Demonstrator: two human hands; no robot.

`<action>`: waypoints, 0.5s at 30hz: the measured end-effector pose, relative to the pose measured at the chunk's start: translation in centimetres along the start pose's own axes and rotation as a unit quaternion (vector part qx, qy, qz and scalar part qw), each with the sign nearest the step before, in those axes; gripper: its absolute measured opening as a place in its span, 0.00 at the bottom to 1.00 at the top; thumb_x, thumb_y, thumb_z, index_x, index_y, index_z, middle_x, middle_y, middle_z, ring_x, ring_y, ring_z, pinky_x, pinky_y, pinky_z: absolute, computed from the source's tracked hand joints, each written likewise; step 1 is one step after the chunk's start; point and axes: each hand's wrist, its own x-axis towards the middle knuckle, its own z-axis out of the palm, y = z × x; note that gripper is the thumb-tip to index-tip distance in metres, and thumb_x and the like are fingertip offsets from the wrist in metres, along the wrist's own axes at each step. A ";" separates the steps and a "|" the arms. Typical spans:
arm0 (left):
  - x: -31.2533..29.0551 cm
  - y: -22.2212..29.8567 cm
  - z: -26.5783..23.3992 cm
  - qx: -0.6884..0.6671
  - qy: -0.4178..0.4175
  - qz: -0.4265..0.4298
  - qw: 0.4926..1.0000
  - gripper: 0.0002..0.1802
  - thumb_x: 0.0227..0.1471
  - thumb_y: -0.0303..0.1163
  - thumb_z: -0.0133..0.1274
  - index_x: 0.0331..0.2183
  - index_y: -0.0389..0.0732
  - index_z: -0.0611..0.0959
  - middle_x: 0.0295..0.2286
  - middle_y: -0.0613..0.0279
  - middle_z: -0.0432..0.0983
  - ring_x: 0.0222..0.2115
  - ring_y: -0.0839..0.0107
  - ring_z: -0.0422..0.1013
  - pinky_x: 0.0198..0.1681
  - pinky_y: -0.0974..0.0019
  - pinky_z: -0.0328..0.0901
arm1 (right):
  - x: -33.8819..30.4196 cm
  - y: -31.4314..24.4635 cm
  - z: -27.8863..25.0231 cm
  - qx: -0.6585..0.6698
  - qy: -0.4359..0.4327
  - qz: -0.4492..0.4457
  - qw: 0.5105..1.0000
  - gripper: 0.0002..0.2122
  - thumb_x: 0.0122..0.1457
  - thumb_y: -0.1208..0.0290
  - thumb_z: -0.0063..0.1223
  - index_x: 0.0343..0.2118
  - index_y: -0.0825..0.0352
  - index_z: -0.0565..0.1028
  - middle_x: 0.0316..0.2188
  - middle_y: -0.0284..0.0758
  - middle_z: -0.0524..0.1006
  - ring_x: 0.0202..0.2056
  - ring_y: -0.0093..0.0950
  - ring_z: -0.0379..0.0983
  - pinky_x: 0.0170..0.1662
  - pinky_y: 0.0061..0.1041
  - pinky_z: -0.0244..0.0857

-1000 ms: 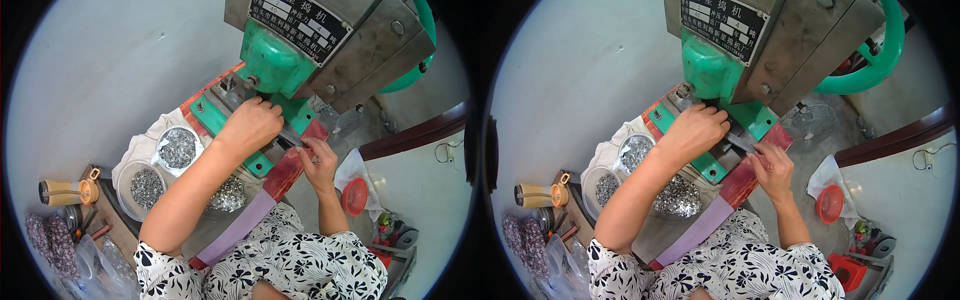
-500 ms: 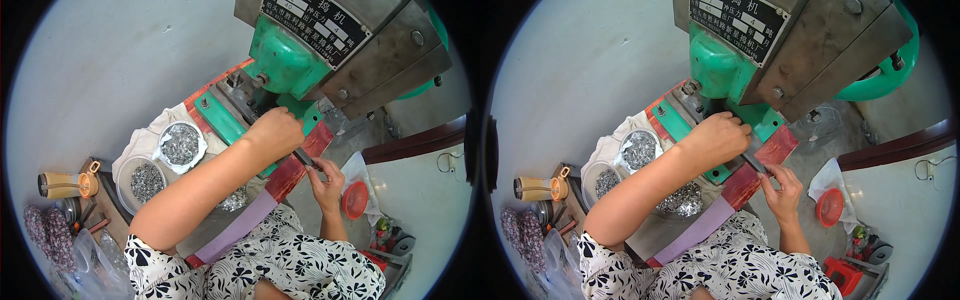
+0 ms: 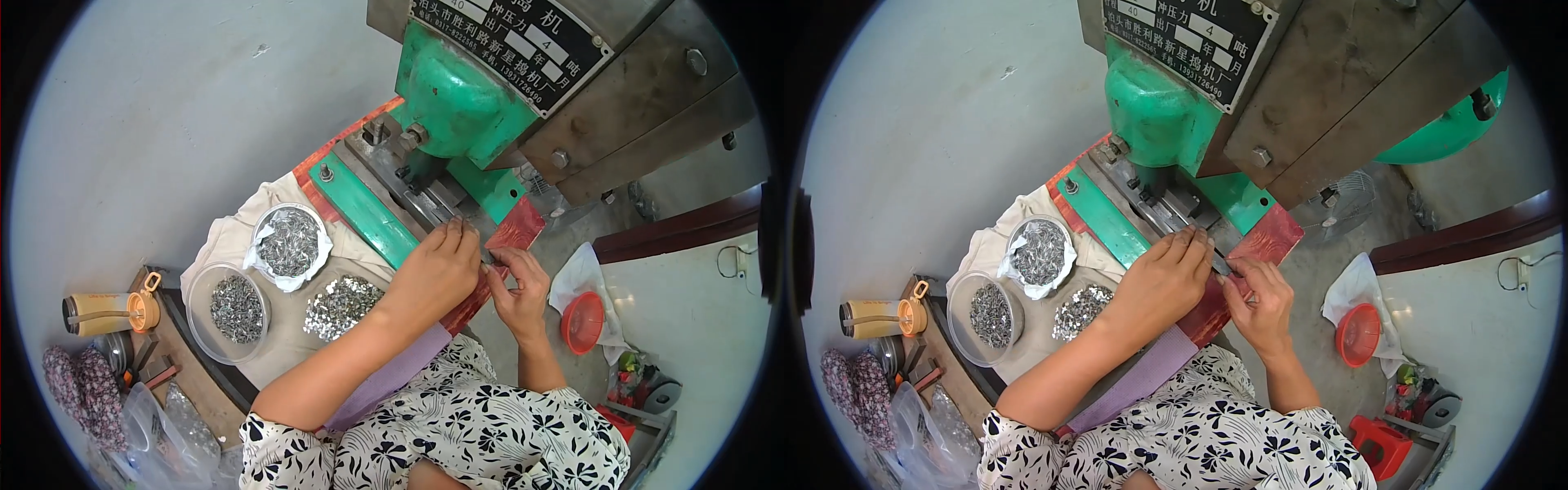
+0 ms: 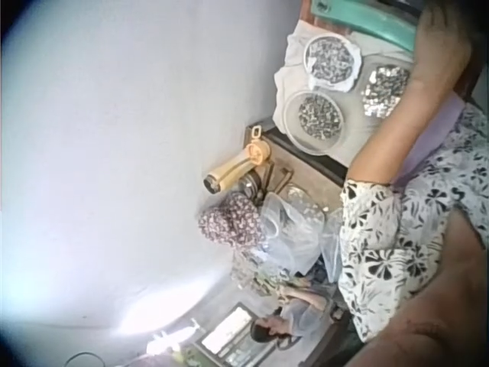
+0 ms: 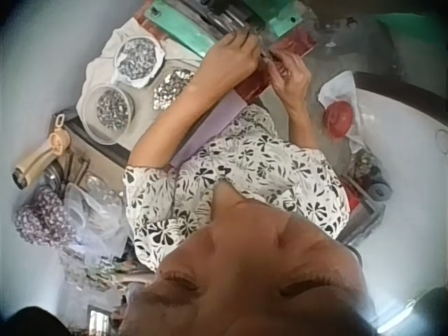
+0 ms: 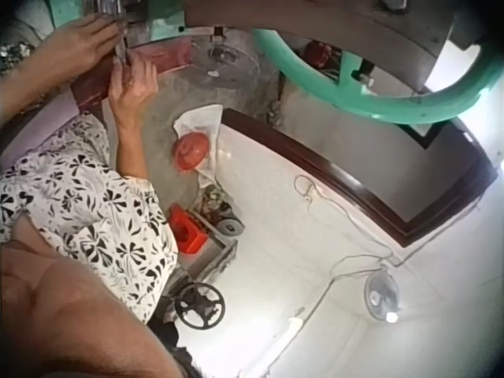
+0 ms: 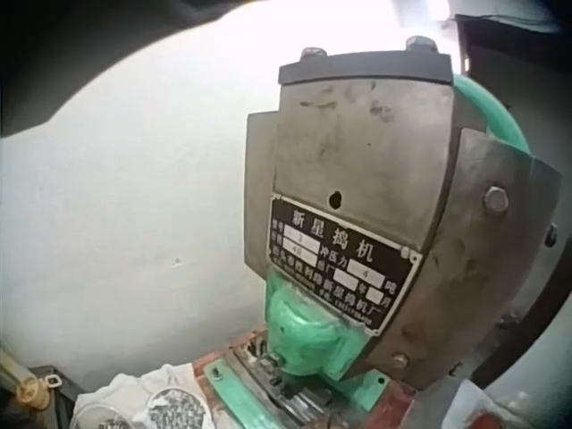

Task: Operating a mechanical punching machine to attach small metal components to a strip.

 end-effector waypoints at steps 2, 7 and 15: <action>-0.3 0.0 0.2 -0.010 0.019 -0.006 1.000 0.24 0.47 0.31 0.50 0.45 0.28 0.78 0.47 0.48 0.74 0.50 0.59 0.71 0.56 0.63 0.64 | 0.1 -0.1 0.1 -0.006 0.003 -0.010 1.000 0.11 0.45 0.80 0.64 0.34 0.71 0.78 0.32 0.41 0.80 0.32 0.38 0.77 0.36 0.31 0.70; -0.8 -0.6 0.5 -0.005 0.024 -0.030 0.999 0.25 0.48 0.30 0.49 0.48 0.29 0.77 0.48 0.49 0.73 0.52 0.59 0.70 0.56 0.63 0.63 | 1.0 -1.0 0.8 -0.016 0.006 -0.014 1.000 0.11 0.45 0.79 0.64 0.34 0.71 0.79 0.32 0.40 0.80 0.31 0.37 0.76 0.36 0.30 0.70; -1.4 -1.6 1.2 0.009 0.021 -0.051 0.998 0.25 0.49 0.31 0.49 0.50 0.30 0.76 0.50 0.52 0.72 0.55 0.59 0.67 0.58 0.62 0.62 | 1.7 -0.4 2.8 0.063 -0.011 0.072 0.995 0.11 0.46 0.78 0.66 0.33 0.70 0.79 0.32 0.39 0.80 0.31 0.35 0.77 0.35 0.28 0.70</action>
